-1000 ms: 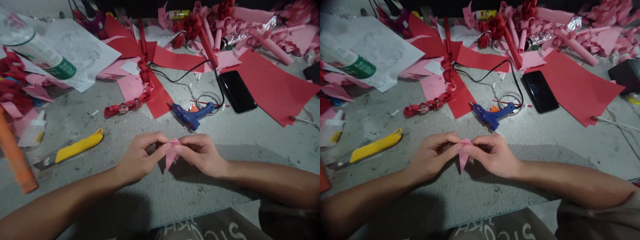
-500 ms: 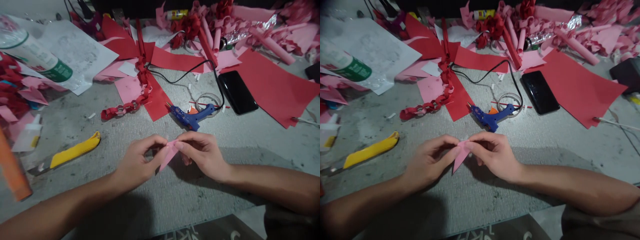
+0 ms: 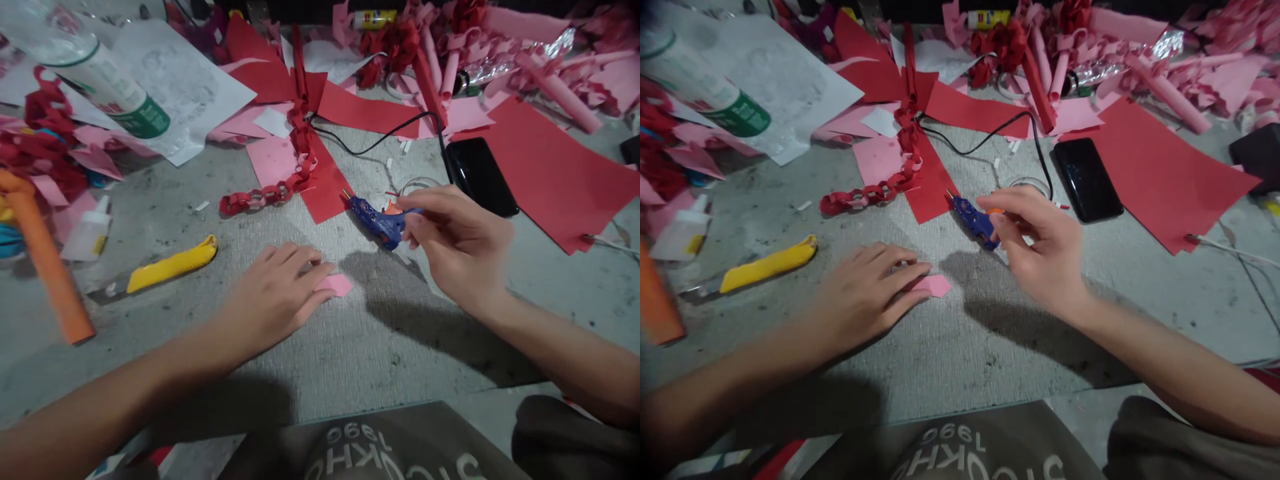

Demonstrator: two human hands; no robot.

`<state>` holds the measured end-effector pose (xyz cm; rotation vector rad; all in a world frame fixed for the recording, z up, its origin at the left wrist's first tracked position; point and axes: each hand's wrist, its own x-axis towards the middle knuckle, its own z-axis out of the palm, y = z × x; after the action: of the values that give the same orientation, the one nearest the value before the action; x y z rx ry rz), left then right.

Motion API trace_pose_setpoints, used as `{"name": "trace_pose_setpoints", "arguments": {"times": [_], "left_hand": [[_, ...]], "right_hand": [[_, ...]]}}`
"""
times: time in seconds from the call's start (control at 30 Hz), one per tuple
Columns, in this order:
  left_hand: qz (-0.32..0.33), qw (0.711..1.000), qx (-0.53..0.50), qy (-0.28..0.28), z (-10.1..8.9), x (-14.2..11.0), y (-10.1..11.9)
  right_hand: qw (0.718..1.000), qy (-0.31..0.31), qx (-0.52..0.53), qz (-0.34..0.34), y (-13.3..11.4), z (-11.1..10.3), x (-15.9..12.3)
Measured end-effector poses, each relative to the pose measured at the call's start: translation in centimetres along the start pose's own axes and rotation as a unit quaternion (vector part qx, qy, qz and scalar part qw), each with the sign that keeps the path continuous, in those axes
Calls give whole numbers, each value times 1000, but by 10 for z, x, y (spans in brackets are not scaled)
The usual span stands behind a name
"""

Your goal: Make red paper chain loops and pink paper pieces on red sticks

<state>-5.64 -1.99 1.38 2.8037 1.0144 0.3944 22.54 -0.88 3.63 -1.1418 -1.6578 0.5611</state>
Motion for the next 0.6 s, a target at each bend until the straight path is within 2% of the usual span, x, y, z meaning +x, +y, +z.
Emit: {"name": "trace_pose_setpoints", "arguments": {"times": [0.07,0.1,0.2,0.27,0.47,0.6], "left_hand": [[1,1000,0,5,1,-5,-1],[5,1000,-11,2,1,-6,-2],[21,998,-58,8,6,-8,-6],[23,996,-83,18,9,-9,-8],[-18,990,-136,0,10,-16,-9],[-92,977,-192,-25,11,-19,-5]], "right_hand": [[981,-80,-139,-108,12,-13,6],[956,-120,-221,-153,18,-19,9],[877,-208,-396,-175,33,-35,13],[850,-230,-438,-180,38,-40,12],[827,-237,-468,-202,36,-39,10],[816,-242,-487,-196,37,-35,9]]}}
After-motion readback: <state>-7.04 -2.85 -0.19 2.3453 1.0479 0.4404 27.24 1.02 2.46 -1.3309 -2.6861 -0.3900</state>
